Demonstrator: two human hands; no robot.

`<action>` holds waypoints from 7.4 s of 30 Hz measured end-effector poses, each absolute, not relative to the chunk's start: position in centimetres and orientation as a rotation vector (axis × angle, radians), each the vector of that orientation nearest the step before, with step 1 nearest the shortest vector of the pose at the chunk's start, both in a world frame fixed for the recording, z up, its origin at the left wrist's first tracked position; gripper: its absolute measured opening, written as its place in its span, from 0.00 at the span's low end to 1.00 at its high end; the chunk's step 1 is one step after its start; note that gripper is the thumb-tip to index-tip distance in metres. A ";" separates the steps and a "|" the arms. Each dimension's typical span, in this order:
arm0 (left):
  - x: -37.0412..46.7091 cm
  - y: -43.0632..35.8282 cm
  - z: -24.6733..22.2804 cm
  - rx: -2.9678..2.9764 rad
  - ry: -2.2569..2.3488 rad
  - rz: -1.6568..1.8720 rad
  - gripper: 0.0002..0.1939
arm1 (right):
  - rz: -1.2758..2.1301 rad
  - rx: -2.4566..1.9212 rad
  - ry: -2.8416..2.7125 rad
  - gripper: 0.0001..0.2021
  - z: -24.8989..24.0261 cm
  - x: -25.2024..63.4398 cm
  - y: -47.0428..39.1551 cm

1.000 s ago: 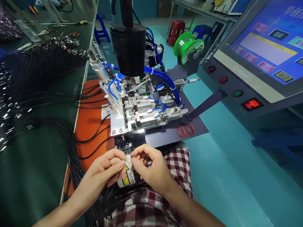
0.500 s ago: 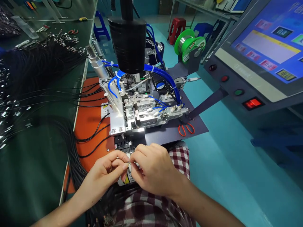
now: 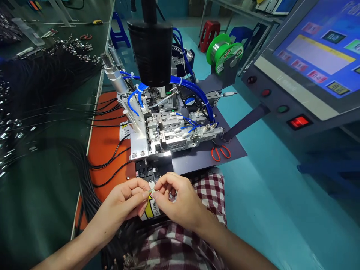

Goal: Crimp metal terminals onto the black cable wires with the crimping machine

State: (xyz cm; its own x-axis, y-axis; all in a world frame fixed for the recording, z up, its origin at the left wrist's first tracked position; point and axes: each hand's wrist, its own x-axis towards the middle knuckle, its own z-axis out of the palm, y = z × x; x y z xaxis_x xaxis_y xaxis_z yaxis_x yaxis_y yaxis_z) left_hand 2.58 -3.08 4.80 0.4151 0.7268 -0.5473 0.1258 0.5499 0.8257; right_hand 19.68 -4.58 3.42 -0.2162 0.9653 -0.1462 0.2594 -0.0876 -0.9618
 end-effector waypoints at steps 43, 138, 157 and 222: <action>1.5 -2.4 5.1 0.976 0.867 0.433 0.06 | 1.749 -1.245 -0.975 0.12 3.1 18.3 -4.7; 0.1 -0.4 1.3 2.723 1.159 0.463 0.16 | 1.673 -1.379 -1.134 0.09 -1.6 19.2 -0.2; 0.3 -0.2 1.1 2.760 1.128 0.539 0.15 | 1.111 -1.538 -1.506 0.06 -1.0 18.8 -0.8; 0.3 -0.1 1.5 2.826 1.180 0.412 0.14 | 0.767 -1.691 -1.621 0.06 -0.4 16.8 -0.5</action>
